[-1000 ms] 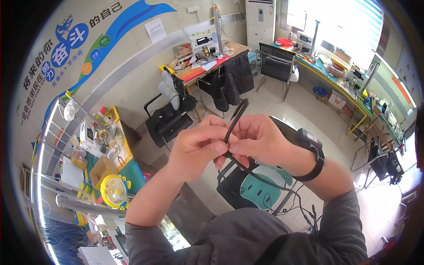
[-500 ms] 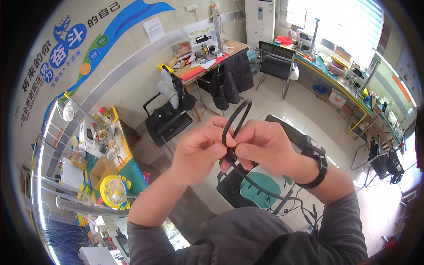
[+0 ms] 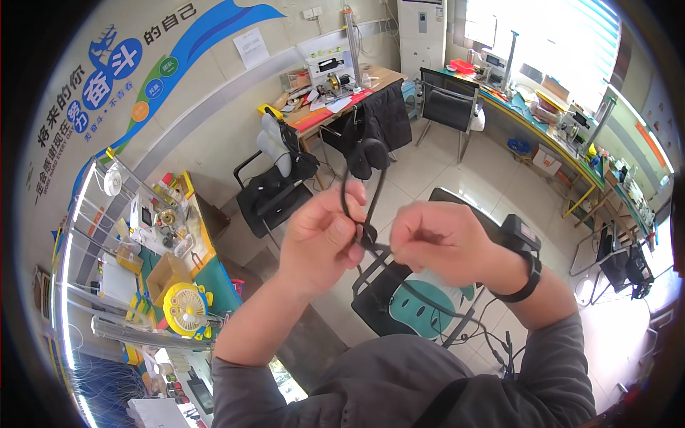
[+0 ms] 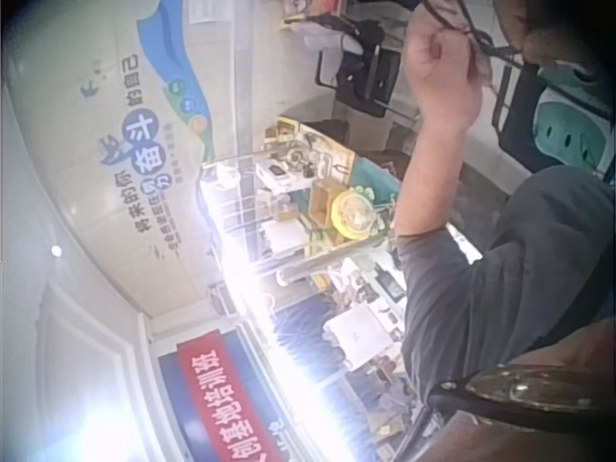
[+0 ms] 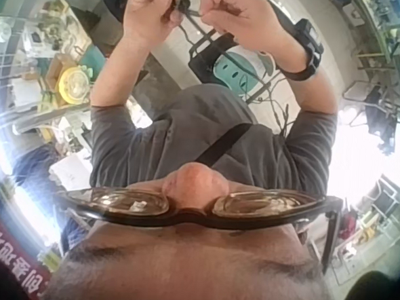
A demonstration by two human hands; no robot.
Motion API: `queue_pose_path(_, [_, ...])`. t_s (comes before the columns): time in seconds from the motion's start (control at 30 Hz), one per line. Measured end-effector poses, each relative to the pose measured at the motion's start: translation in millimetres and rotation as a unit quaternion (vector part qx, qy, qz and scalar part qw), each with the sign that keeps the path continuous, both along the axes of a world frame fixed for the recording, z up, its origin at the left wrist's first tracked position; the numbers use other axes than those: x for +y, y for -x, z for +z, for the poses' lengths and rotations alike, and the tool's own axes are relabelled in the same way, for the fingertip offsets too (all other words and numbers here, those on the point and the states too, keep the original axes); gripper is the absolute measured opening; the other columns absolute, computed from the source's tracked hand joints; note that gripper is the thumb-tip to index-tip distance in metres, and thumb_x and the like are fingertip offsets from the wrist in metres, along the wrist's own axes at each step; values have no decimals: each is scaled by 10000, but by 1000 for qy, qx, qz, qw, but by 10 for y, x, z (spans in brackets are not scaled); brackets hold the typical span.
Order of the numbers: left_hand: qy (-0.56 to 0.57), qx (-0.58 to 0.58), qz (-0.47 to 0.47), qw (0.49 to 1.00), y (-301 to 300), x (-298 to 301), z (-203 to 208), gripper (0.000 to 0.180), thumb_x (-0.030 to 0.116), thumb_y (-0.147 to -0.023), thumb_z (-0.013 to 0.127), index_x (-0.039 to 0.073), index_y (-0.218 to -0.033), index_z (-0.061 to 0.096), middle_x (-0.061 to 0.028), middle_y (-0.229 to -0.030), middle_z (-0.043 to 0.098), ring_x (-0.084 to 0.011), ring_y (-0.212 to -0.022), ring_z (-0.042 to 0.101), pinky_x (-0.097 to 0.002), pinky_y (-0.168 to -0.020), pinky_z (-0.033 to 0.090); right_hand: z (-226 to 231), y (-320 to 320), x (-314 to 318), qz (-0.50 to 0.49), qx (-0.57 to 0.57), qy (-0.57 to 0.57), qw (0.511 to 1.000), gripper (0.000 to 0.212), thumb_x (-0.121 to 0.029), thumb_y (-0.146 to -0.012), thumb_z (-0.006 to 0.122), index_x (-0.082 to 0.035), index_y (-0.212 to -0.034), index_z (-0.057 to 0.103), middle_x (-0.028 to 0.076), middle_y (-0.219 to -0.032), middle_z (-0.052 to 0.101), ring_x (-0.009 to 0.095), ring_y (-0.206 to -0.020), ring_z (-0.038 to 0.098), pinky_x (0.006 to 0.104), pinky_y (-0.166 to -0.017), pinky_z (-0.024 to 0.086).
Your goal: Putting on tracking sensors and using an assembly machine to process small metal components.
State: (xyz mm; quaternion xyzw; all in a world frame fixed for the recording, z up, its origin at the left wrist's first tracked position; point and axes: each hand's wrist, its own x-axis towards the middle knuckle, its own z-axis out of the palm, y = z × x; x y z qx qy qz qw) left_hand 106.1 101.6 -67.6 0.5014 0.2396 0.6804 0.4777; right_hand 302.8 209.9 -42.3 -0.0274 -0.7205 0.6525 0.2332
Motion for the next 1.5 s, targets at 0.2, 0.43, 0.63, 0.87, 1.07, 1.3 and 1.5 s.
queue_pose_path(0.2, [-8, 34, 79, 996, -19, 18, -21, 120, 19, -930, 601, -10, -1046, 614, -97, -1195, 436, -114, -657, 568, -225, -536, 452, 41, -109, 112, 53, -76, 27, 995, 131, 70, -884, 594, 31, -1007, 614, 65, -878, 623, 104, -738, 613, 232, -663, 483])
queue_pose_path(0.43, [-25, 179, 155, 971, 49, 1, 60, 203, -27, -894, 625, -7, -1096, 639, -102, -1188, 440, -116, -755, 590, -231, -628, 484, 200, -118, -44, -7, -180, 49, 982, 311, -86, -926, 599, 14, -1219, 618, 49, -838, 654, 90, -682, 604, 233, -640, 482])
queue_pose_path(0.63, [-20, 176, 104, 979, 340, -31, 97, 283, -92, -803, 644, -5, -1071, 618, -64, -1127, 476, -90, -828, 540, -230, -712, 454, 215, -248, 22, -99, -180, -108, 973, 318, -42, -901, 571, -22, -1207, 660, 5, -747, 613, 34, -631, 492, 226, -574, 403])
queue_pose_path(0.87, [-3, 193, 149, 970, 590, -163, 342, 325, -79, -795, 636, 9, -1106, 618, 7, -965, 521, -52, -713, 456, -205, -608, 390, 189, -410, 224, -170, -136, -43, 975, 270, -63, -896, 613, 0, -1149, 681, -26, -764, 630, 17, -681, 508, 200, -609, 410])
queue_pose_path(1.07, [68, 202, 216, 953, 540, -214, 511, 211, 58, -939, 595, -58, -1112, 629, -52, -880, 631, -56, -592, 419, -211, -519, 348, 253, -509, 569, -56, -271, -128, 952, 191, -102, -881, 660, 12, -1030, 695, 15, -770, 677, 46, -712, 583, 202, -650, 450])
queue_pose_path(1.3, [154, 459, 216, 848, 742, -178, 659, 189, 136, -919, 663, -15, -1031, 686, -51, -870, 697, -77, -683, 574, -227, -614, 460, 342, -1010, 736, 11, 99, 74, 992, 267, -193, -909, 634, 60, -974, 582, 35, -588, 515, 72, -411, 409, 233, -364, 274])
queue_pose_path(1.5, [224, 494, -39, 840, 668, 92, 406, 257, 85, -818, 739, 7, -1056, 683, -31, -837, 668, -94, -770, 602, -266, -707, 516, 726, -984, 382, -29, 88, 121, 988, 323, -248, -969, 558, 73, -932, 548, -1, -562, 449, 61, -406, 398, 241, -352, 258])
